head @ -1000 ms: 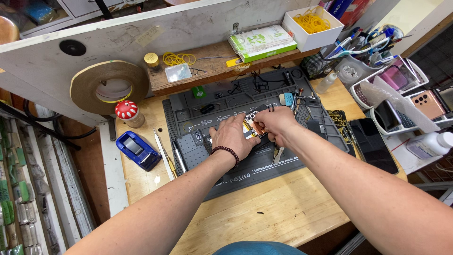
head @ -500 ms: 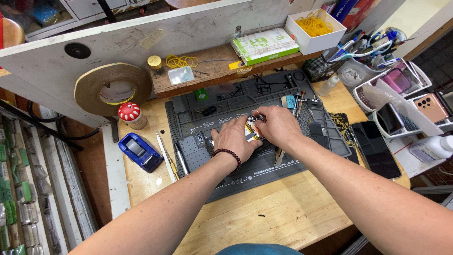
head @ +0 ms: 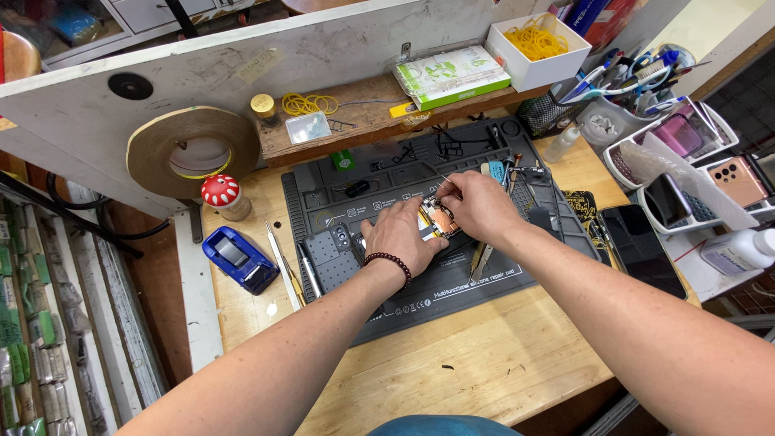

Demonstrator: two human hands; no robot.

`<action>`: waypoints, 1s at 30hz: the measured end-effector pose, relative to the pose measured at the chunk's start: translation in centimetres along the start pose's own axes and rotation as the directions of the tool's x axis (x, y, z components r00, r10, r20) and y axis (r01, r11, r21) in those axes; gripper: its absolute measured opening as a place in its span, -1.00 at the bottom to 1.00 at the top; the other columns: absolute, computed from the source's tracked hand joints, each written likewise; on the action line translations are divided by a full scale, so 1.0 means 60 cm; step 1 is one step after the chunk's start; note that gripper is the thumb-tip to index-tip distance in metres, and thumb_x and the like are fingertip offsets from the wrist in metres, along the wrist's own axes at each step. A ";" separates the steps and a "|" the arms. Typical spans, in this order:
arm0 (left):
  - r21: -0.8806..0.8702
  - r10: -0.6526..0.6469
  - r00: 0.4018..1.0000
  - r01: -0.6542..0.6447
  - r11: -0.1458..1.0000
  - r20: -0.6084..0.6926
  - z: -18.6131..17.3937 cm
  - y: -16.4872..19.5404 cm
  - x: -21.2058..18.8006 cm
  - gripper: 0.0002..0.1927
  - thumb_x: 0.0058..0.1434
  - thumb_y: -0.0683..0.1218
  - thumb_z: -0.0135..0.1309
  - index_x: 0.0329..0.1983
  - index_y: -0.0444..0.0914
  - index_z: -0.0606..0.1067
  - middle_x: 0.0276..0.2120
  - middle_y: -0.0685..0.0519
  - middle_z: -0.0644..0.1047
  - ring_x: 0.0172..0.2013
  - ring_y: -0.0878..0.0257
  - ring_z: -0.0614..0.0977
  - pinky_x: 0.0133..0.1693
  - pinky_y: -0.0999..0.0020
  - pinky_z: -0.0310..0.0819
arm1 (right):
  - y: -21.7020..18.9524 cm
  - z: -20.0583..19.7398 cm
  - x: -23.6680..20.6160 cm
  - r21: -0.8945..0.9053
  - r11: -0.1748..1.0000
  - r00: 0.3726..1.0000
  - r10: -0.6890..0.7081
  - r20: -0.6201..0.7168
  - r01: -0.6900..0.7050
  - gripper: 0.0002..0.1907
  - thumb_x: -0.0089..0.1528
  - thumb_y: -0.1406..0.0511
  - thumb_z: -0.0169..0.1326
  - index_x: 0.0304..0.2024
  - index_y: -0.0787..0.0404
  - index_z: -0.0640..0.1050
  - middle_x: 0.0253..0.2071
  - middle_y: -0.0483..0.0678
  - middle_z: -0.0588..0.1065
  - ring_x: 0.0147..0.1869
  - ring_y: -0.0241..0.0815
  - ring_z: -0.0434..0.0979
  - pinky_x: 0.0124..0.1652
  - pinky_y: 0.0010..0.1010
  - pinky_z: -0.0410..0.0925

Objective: The person works at a repair bench on a disassembled smartphone lying on a silicone mat. They pry at the phone's internals with a spudger, lift and reposition the battery and other internal components by hand, and use a pry bar to separate parts, setting removed components on the mat.

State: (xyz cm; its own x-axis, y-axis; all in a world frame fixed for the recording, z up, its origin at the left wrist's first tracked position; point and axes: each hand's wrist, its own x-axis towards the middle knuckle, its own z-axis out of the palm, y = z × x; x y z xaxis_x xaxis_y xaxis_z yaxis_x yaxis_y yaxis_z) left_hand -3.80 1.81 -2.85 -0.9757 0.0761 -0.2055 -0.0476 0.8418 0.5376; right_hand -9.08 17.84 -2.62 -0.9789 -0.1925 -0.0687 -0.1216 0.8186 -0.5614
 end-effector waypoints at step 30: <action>0.011 -0.010 1.000 0.010 1.000 0.030 0.005 0.002 0.000 -0.06 0.01 0.20 0.37 0.42 -0.11 0.27 0.33 0.05 0.37 0.34 0.14 0.32 0.28 -0.09 0.04 | 0.360 -0.159 -0.054 0.354 0.583 0.669 0.715 0.203 -0.731 -0.91 0.31 0.33 0.14 -0.23 0.23 0.58 -0.46 -0.16 0.36 -0.44 -0.28 0.19 -0.49 -0.37 0.09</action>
State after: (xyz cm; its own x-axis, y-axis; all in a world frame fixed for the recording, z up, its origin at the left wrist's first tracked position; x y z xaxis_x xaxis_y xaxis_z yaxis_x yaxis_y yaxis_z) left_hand -3.75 2.07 -3.00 -0.9684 0.0832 -0.2352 -0.0550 0.8484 0.5265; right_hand -10.09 41.31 -6.65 -0.7082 0.3471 -0.6149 0.7031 0.4268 -0.5688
